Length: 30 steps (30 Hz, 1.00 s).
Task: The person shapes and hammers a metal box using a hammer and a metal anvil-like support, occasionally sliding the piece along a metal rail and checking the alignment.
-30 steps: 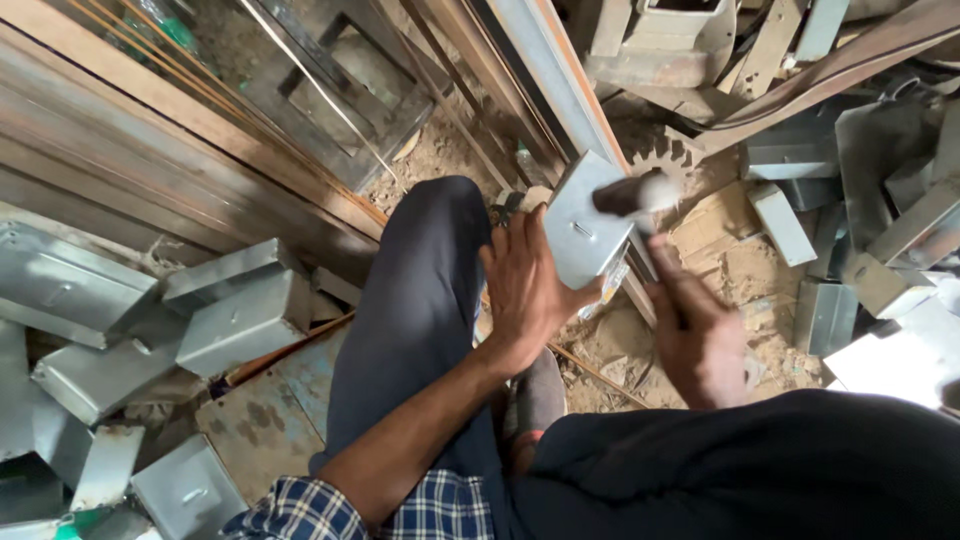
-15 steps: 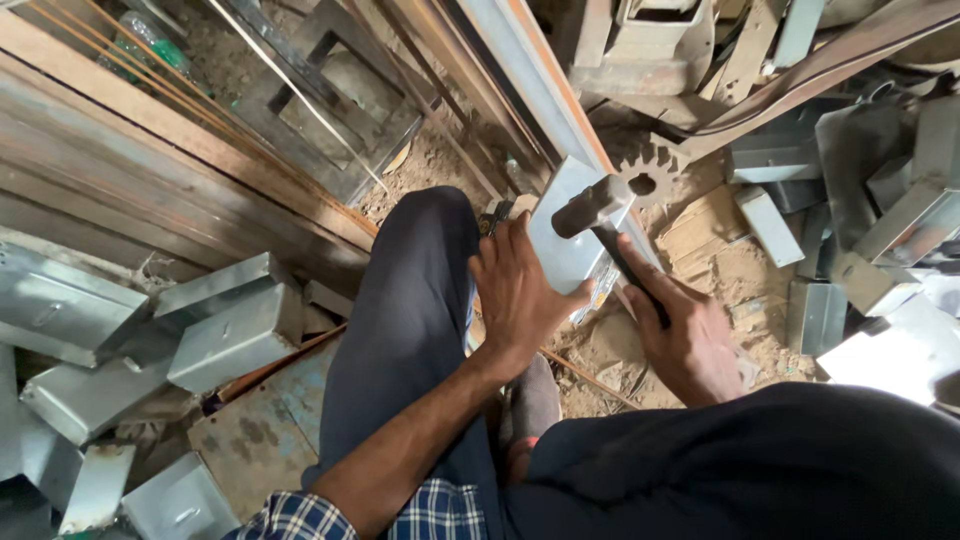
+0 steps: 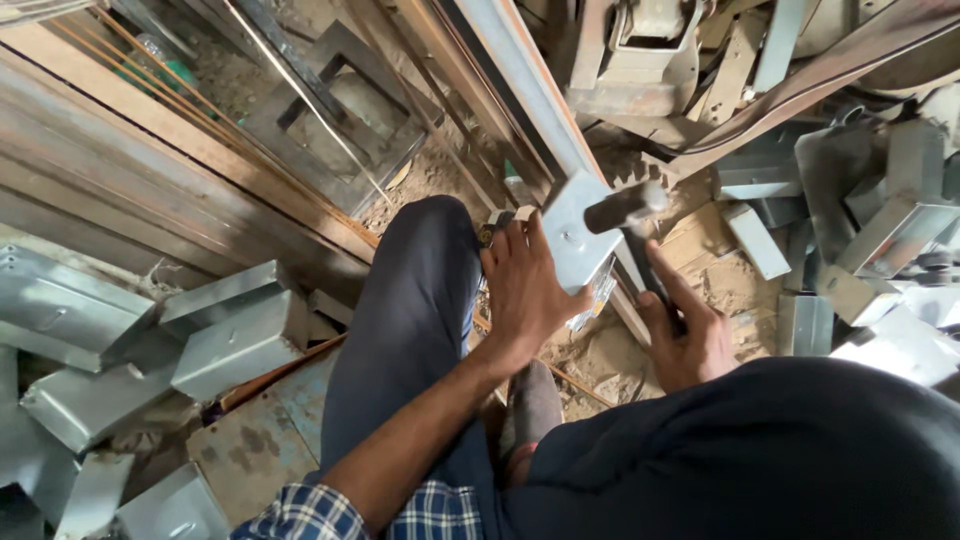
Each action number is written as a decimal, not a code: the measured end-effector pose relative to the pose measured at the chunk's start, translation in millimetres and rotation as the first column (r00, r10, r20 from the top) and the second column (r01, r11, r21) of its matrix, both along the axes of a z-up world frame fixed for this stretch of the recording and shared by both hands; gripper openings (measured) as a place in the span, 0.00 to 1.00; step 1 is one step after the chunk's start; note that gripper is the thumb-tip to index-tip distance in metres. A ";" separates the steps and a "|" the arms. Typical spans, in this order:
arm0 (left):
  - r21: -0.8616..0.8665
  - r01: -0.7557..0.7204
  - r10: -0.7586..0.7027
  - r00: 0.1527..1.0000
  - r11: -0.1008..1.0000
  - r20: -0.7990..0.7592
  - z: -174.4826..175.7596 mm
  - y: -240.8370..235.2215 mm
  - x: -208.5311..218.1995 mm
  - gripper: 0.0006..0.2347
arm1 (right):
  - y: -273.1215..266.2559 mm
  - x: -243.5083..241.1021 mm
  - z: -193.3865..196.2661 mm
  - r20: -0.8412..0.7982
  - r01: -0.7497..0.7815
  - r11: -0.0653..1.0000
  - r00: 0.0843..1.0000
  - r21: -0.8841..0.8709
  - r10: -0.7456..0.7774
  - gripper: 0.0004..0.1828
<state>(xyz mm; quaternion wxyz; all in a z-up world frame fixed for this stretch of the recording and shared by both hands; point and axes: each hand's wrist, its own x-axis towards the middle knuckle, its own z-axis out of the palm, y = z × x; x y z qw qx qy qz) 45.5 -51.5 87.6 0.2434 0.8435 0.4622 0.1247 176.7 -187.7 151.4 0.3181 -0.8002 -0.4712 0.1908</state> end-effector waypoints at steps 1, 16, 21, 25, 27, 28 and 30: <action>0.003 0.075 -0.075 0.997 0.997 -0.035 -1.0 6.7 0.8 0.51 | -3.8 -2.6 1.5 -0.001 0.103 0.993 0.995 -0.059 -0.104 0.28; 0.130 0.961 -0.820 0.276 0.243 -0.502 -20.4 114.2 47.6 0.49 | -38.4 -38.4 -5.7 -0.220 0.349 0.937 0.915 0.009 -0.339 0.32; 0.688 0.639 -0.674 0.678 0.344 -0.293 -67.9 107.9 24.2 0.42 | -38.8 -50.1 -13.9 -0.161 0.390 0.919 0.905 -0.059 -0.394 0.32; -0.160 0.288 -0.159 0.824 0.944 0.544 -73.6 54.4 -7.3 0.38 | -37.9 -42.0 10.4 -0.047 0.305 0.938 0.947 -0.167 -0.316 0.30; -0.491 0.057 0.214 0.851 0.870 0.479 -76.8 36.9 -18.2 0.48 | -30.1 -38.9 19.4 0.048 0.289 0.937 0.957 -0.198 -0.286 0.29; -0.657 0.097 0.271 0.859 0.748 0.435 -79.3 27.9 -24.4 0.41 | -24.5 -36.7 22.6 0.122 0.287 0.938 0.956 -0.194 -0.267 0.29; -0.891 0.176 0.347 0.875 0.419 0.336 -82.2 18.9 -28.8 0.31 | -14.2 -30.9 30.4 0.191 0.265 0.956 0.952 -0.128 -0.239 0.28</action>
